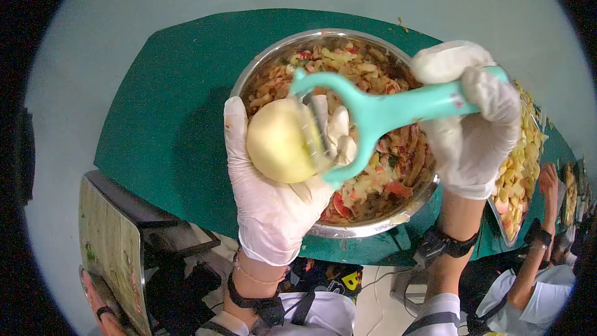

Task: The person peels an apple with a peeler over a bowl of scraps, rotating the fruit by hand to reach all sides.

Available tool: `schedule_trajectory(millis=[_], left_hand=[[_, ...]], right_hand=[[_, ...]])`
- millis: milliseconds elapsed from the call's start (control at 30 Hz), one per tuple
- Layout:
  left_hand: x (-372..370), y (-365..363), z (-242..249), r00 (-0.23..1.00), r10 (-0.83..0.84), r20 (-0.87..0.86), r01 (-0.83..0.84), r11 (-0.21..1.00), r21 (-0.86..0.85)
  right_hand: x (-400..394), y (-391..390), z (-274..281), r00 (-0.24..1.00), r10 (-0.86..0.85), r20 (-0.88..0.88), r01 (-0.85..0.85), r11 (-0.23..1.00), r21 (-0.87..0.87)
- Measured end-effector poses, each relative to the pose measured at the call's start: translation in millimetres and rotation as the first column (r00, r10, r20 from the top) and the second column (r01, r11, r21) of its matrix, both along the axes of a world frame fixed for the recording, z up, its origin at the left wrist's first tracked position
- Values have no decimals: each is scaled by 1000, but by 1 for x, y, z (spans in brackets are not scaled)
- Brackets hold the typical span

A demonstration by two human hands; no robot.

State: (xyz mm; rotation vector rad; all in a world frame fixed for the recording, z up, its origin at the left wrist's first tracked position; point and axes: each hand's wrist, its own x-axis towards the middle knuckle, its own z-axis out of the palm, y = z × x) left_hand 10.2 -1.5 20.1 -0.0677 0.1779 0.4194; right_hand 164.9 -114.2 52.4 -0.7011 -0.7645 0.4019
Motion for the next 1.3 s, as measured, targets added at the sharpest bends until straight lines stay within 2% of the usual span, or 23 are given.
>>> schedule_trajectory(millis=[33,67,133,200,267,467,567,600,700,733,833,933,1033,1067,1133,1167,1200,1233,1300], left_hand=[[-1,1,0,999,4,47,-3,1000,-18],[0,1,3,999,8,-49,-10,999,-42],[-1,1,3,999,3,-37,-5,999,-37],[-3,3,1,1000,-8,12,8,998,-57],[-6,3,-2,995,-25,101,34,996,-88],[-4,1,0,999,-21,-47,17,996,-84],[-9,-1,-12,996,-25,89,22,999,40],[-11,1,-11,992,-68,103,71,997,-29],[-3,2,-7,990,-57,127,81,979,-190],[-4,3,-16,998,-28,63,38,987,-156],[-5,0,-5,998,-61,-9,59,988,-145],[-7,-1,-7,998,-61,-33,57,992,-110],[-8,-3,-11,998,-60,-4,59,991,-116],[-10,-1,-13,974,-82,213,108,988,-110],[-4,-6,-14,994,44,-96,-27,984,174],[-4,-3,-20,1000,-1,14,0,997,75],[-4,1,-23,992,-43,120,46,999,-22],[-3,1,-23,991,-57,118,63,997,-48],[-1,1,-20,990,-88,113,99,990,-100]], right_hand=[[-5,4,1,998,57,10,-56,996,-76],[-10,8,2,993,115,20,-111,982,-153],[-16,7,9,983,168,77,-134,934,-332],[-18,5,11,984,85,155,-24,934,-356],[-19,3,13,977,25,213,57,927,-370],[-27,-7,20,983,13,185,61,919,-390],[-36,-3,16,982,49,183,34,903,-427],[-33,-4,16,979,45,197,46,900,-434],[-14,-11,22,961,-54,272,165,899,-405],[-11,-13,25,958,-68,278,176,905,-386],[-15,-18,28,957,-128,261,211,923,-321],[-31,-9,29,975,-99,198,172,901,-399],[-37,-4,28,984,-92,154,155,870,-469],[-30,-3,25,979,-132,158,189,882,-431],[-25,-8,28,969,-150,198,221,882,-415],[-22,-11,29,963,-159,217,238,882,-407],[-19,-13,30,976,-103,191,166,922,-351],[-19,-14,31,985,-45,168,93,952,-292],[-29,-9,30,950,-259,175,303,903,-306]])
